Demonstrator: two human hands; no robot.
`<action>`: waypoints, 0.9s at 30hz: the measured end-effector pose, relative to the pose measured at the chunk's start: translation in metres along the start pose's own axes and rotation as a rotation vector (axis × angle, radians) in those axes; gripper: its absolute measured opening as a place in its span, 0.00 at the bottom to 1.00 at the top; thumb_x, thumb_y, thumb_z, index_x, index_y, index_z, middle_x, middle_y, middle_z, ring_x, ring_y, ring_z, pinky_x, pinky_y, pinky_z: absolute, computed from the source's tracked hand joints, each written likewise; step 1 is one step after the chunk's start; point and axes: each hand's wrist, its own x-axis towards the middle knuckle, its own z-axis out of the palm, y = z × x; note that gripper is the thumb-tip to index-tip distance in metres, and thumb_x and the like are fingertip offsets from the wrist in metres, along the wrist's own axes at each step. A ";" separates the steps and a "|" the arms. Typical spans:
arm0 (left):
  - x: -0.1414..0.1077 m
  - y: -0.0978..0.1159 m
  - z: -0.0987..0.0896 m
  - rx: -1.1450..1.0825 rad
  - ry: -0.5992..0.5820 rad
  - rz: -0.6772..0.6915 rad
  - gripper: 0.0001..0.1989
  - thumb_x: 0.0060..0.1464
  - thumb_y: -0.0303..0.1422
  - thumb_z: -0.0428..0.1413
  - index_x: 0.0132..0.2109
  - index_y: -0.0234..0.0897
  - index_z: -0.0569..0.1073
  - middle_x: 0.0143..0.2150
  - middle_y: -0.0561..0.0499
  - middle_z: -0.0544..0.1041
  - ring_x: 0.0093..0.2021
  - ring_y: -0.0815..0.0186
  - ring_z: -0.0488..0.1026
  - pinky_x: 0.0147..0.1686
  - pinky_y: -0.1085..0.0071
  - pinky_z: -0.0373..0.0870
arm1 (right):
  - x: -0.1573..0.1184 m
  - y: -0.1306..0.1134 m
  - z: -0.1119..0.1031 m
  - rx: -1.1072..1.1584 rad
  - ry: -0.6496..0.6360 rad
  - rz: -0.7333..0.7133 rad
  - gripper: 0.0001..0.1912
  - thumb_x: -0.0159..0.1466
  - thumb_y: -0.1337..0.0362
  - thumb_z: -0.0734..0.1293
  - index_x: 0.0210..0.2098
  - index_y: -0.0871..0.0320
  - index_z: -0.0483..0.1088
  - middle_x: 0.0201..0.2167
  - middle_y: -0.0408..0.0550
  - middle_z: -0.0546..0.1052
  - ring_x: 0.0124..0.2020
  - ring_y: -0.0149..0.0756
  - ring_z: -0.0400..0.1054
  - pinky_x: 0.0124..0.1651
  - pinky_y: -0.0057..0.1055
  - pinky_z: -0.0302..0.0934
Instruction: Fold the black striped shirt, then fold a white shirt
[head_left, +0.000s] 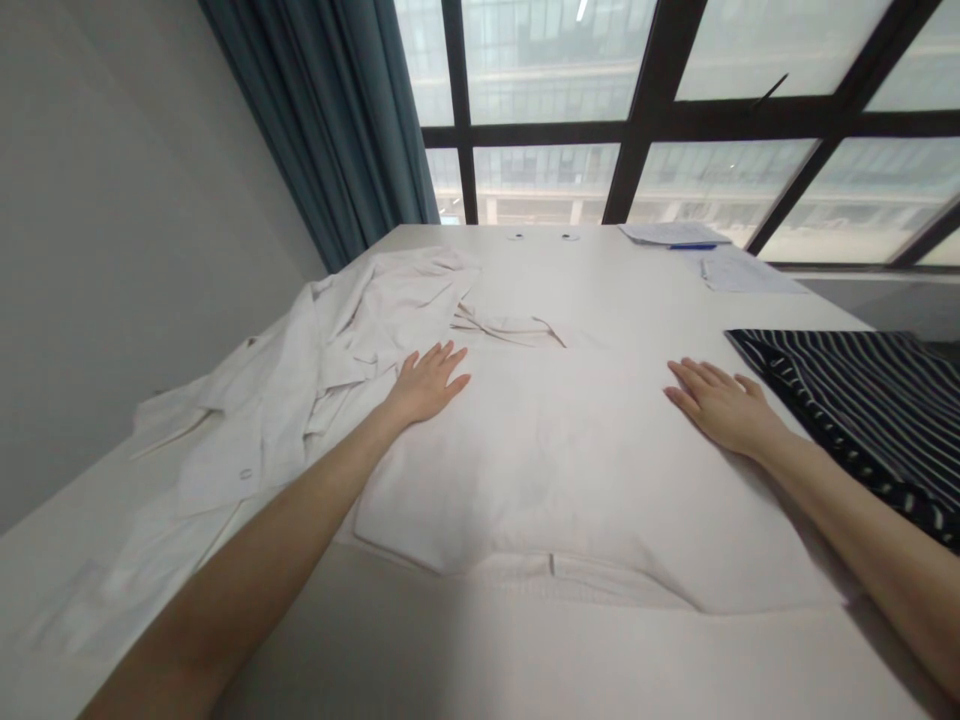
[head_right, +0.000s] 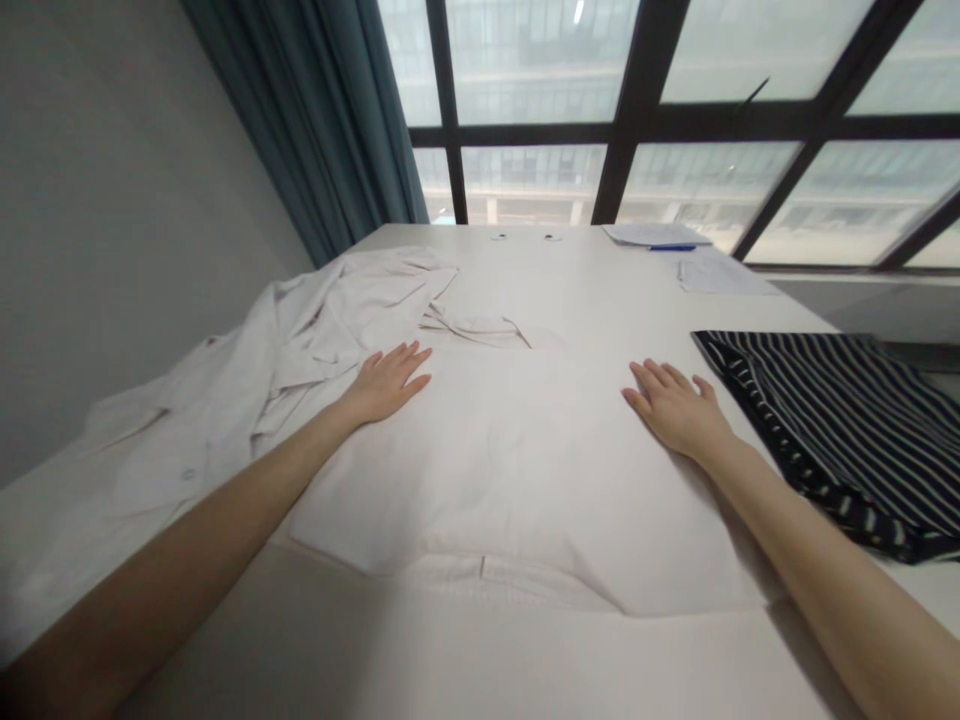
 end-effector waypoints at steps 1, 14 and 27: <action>-0.001 0.001 0.000 0.010 0.006 -0.003 0.28 0.68 0.43 0.39 0.70 0.40 0.54 0.73 0.45 0.50 0.72 0.57 0.47 0.67 0.50 0.45 | -0.001 -0.002 -0.001 -0.032 0.011 0.001 0.32 0.70 0.48 0.47 0.66 0.56 0.59 0.66 0.54 0.63 0.66 0.52 0.55 0.64 0.61 0.48; 0.071 0.064 -0.008 -0.135 0.149 0.055 0.15 0.67 0.34 0.44 0.52 0.42 0.73 0.54 0.46 0.75 0.58 0.56 0.67 0.59 0.53 0.57 | 0.065 -0.096 -0.039 0.115 -0.039 -0.330 0.24 0.65 0.70 0.58 0.60 0.55 0.66 0.57 0.55 0.73 0.57 0.46 0.65 0.57 0.44 0.55; 0.086 0.090 0.017 -0.204 0.293 0.149 0.08 0.67 0.34 0.48 0.48 0.40 0.69 0.48 0.48 0.76 0.53 0.60 0.69 0.57 0.58 0.55 | 0.091 -0.139 -0.010 0.197 0.149 -0.180 0.16 0.71 0.56 0.55 0.45 0.58 0.69 0.46 0.57 0.76 0.49 0.48 0.67 0.53 0.46 0.50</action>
